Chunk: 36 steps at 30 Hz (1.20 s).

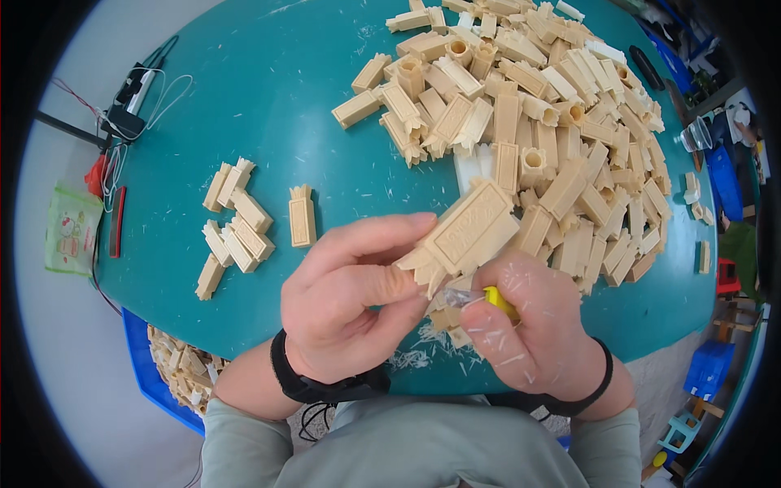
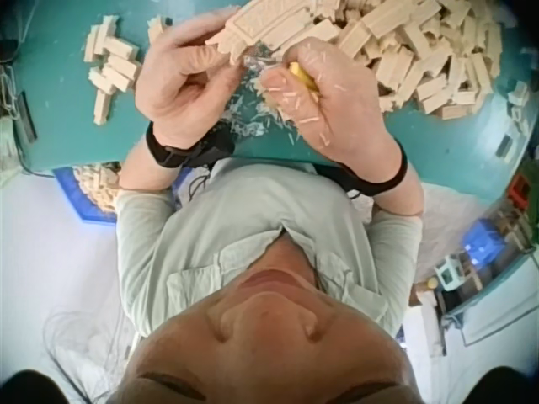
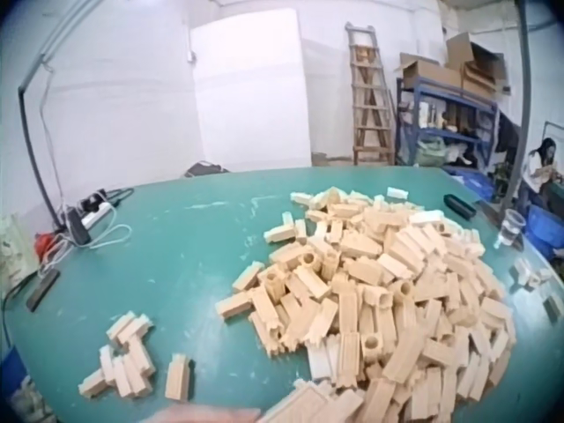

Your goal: The person uses a yellow utility knife to carve small rectangular wooden blocks on a green table. They hold each block in one hand and carefully shave off edges and corners with the other, creating wood shavings that accumulate on the table. The person repeatedly picks up blocks from a large pile, carves them, and places them back down.

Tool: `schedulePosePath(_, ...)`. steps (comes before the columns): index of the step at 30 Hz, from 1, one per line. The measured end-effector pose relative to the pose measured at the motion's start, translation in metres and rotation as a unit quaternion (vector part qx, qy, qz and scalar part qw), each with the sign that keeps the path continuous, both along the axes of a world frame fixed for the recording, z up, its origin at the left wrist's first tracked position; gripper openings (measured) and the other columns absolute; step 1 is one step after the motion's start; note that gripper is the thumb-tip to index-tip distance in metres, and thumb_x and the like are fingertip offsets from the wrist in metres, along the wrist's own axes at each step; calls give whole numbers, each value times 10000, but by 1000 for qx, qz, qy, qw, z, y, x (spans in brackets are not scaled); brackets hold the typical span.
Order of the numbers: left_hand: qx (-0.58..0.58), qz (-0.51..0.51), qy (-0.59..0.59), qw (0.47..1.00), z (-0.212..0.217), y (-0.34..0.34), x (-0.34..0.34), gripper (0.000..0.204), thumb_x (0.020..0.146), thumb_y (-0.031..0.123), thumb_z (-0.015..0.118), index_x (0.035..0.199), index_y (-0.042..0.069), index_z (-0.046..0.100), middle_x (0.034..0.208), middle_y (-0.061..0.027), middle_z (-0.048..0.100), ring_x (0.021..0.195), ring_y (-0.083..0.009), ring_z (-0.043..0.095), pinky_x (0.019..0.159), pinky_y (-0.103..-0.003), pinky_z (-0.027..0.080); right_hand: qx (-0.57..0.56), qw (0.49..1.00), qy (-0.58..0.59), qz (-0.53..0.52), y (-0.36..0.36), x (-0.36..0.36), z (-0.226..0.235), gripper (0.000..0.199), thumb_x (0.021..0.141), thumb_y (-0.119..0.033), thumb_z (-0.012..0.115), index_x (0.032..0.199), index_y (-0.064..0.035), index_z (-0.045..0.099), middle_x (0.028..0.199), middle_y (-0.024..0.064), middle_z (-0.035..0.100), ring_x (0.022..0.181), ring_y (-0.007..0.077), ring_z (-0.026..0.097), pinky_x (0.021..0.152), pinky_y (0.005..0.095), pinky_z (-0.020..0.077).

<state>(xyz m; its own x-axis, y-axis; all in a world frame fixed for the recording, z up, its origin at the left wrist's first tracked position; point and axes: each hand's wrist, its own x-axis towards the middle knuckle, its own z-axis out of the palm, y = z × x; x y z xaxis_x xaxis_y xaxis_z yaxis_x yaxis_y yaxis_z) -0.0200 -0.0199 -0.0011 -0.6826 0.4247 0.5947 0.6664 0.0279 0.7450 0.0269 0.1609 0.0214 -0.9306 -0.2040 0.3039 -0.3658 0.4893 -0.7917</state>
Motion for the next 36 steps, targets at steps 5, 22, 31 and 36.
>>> schedulePosePath(5, -4, 13, 24, 1000, -2, 2, -1, 253, 734, -106, 610, 910, 35, 496, 1094, -227, 491, 958, -260, 584, 736, -299, 511, 9, 1000, -5, -6, -1, 1, -1, 275, 782, -277, 646, 761, -38, 511, 629, 102, 515, 500, 258, 519, 434, 328, 395)
schedulePosePath(22, -77, 81, 69, 991, 7, 0, 6, 259, 684, -99, 672, 854, 26, 522, 1056, -220, 532, 913, -236, 599, 716, -279, 514, 46, 998, 38, -35, -1, 0, -4, 282, 760, -280, 672, 737, -49, 511, 615, 77, 489, 459, 228, 498, 401, 305, 377)
schedulePosePath(31, -78, 113, 101, 985, 6, 3, 5, 245, 636, -74, 701, 805, 25, 554, 1006, -209, 573, 828, -233, 617, 680, -271, 524, 69, 994, 59, -59, 0, -3, -5, 281, 761, -278, 669, 736, -48, 510, 612, 79, 492, 462, 236, 503, 398, 313, 377)
schedulePosePath(36, -38, 113, 52, 991, 4, 3, 7, 232, 614, -57, 715, 782, 22, 576, 986, -203, 592, 805, -238, 623, 667, -271, 524, 40, 996, 50, -55, 1, -3, -6, 270, 772, -273, 655, 747, -41, 519, 615, 96, 505, 464, 256, 500, 410, 328, 382)
